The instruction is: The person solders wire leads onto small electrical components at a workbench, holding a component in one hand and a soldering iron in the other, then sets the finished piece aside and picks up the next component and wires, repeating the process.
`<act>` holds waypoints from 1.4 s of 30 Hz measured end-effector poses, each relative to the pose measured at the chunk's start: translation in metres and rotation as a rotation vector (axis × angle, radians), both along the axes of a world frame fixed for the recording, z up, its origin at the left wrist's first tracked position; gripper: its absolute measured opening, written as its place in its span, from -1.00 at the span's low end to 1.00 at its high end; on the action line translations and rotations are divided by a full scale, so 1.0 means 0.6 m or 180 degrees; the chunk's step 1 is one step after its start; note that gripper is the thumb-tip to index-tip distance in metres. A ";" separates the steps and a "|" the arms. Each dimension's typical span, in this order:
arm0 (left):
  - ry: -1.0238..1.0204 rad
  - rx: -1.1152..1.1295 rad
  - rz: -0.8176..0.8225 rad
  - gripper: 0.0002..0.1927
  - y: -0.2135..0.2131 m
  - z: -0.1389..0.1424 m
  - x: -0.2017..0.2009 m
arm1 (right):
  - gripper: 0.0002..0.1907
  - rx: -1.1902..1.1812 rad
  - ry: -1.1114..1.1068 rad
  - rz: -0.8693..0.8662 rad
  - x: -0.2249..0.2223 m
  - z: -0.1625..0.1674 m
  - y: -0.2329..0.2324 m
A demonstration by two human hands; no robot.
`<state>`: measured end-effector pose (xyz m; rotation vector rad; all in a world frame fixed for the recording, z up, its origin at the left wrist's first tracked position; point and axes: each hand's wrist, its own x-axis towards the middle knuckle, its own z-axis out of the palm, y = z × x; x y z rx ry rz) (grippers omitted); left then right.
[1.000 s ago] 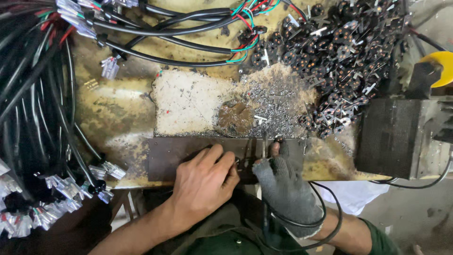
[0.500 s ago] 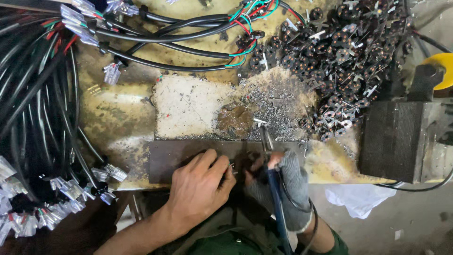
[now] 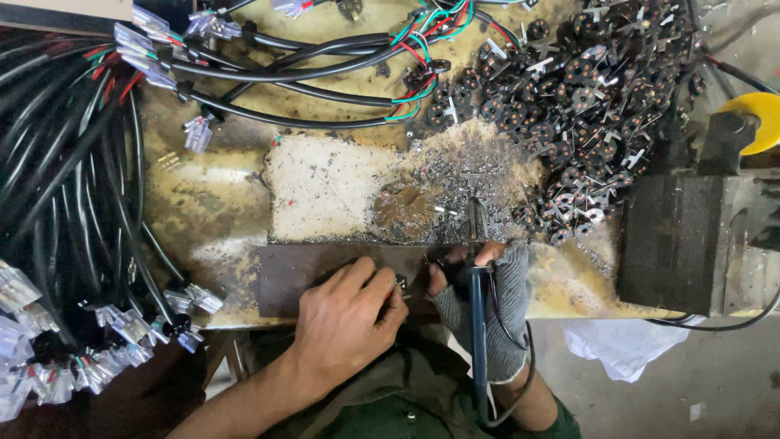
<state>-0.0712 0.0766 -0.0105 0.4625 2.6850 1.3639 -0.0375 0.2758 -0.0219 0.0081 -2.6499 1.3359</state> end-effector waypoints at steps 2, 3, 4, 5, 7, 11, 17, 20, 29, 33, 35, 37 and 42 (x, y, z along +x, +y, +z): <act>-0.0002 0.0010 -0.0010 -0.83 -0.001 0.001 -0.003 | -0.48 -0.0508 -0.0107 0.0007 0.004 -0.006 -0.003; -0.0014 -0.0002 -0.0007 -0.83 -0.002 0.001 -0.005 | -0.49 -0.0762 -0.0164 0.0006 0.005 -0.008 -0.004; -0.0033 -0.0014 -0.0006 -0.83 -0.002 0.002 -0.006 | -0.55 -0.1941 -0.0673 -0.0600 0.003 -0.010 -0.002; -0.0047 -0.0025 -0.0015 -0.82 -0.003 0.002 -0.008 | -0.58 -0.3114 -0.1171 -0.1231 0.001 -0.011 -0.002; -0.0009 -0.0033 -0.0036 -0.83 -0.002 0.003 -0.013 | -0.55 -0.4398 -0.1491 -0.1926 -0.007 -0.008 0.004; 0.0032 0.0014 -0.0045 -0.84 -0.010 0.007 -0.012 | -0.45 -0.1673 -0.0167 -0.1091 -0.018 0.009 0.008; -0.0032 0.0023 -0.0042 -0.85 -0.012 0.001 -0.015 | -0.43 -0.0052 -0.0182 -0.0280 0.006 0.009 -0.021; -0.0095 0.0052 -0.0135 -0.85 -0.012 0.001 -0.015 | -0.43 -0.0017 -0.0240 -0.0199 0.015 -0.006 -0.022; -0.0123 -0.0222 0.0058 -0.86 -0.001 -0.006 0.019 | -0.50 -0.0216 -0.0462 -0.0252 0.017 -0.021 -0.034; -0.0003 -0.0124 0.0759 -0.77 0.010 0.017 0.040 | -0.51 -0.0110 -0.0009 0.0084 0.014 -0.001 -0.036; 0.0010 0.0066 0.0893 -0.63 -0.018 0.040 0.021 | -0.49 0.0340 0.0185 0.0101 0.008 0.008 -0.030; -0.1031 -0.0081 -0.0333 -0.50 -0.077 0.075 -0.015 | -0.48 0.0217 0.0090 0.0020 0.006 0.013 -0.024; -0.0636 -0.1491 -0.1036 -0.79 -0.146 0.208 -0.077 | -0.45 -0.0283 -0.0535 -0.0170 0.019 0.007 -0.015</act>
